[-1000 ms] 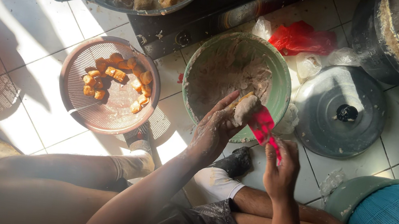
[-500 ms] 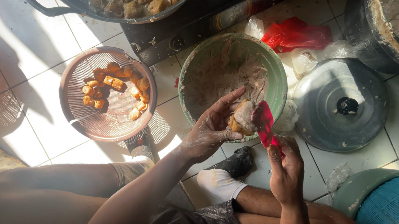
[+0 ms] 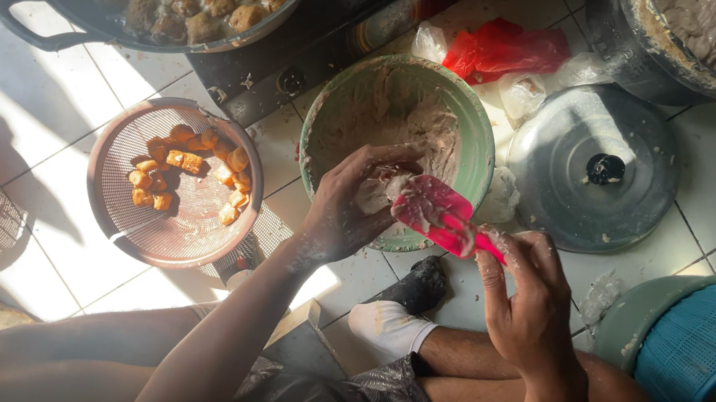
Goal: The person sits on the floor and scoops batter from a large green bowl using a pink plastic spatula, spreads the batter onto fried tofu pieces taken from a strainer basket, and drops the coated pieces into a pot of boiling liquid on a portable stove, repeating the cycle one piece at a time.
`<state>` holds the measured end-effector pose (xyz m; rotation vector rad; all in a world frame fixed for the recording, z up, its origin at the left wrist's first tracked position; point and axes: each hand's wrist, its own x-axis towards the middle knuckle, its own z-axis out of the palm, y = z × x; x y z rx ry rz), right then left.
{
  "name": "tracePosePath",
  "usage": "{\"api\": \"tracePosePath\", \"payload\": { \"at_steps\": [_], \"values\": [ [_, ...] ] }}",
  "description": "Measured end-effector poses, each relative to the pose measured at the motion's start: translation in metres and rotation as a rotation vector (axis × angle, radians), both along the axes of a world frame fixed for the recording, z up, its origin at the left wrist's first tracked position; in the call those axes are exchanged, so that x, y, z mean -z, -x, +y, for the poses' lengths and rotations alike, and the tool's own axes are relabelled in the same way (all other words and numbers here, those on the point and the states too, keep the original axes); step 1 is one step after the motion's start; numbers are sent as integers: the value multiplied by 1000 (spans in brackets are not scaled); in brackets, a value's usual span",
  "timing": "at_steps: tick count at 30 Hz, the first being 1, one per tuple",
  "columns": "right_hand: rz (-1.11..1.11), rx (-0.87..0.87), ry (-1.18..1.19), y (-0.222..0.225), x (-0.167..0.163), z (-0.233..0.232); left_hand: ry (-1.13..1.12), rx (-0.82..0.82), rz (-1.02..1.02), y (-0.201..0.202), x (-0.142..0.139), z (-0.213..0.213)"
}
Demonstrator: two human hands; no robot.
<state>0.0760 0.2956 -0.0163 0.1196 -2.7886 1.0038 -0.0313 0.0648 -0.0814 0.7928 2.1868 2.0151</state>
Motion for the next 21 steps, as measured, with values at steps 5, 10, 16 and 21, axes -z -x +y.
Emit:
{"api": "tracePosePath", "payload": {
  "at_steps": [5, 10, 16, 21],
  "values": [
    [56, 40, -80, 8, -21, -6, -180, -31, -155, -5, -4, 4],
    [18, 112, -37, 5, -19, 2, -315, -5, -172, -6, -3, 3],
    [-310, 42, 854, -8, 30, -10, -587, -22, -273, -15, -12, 13],
    [-380, 169, 680, -15, 61, -16, -502, -83, -229, -8, -28, 9]
  ]
}}
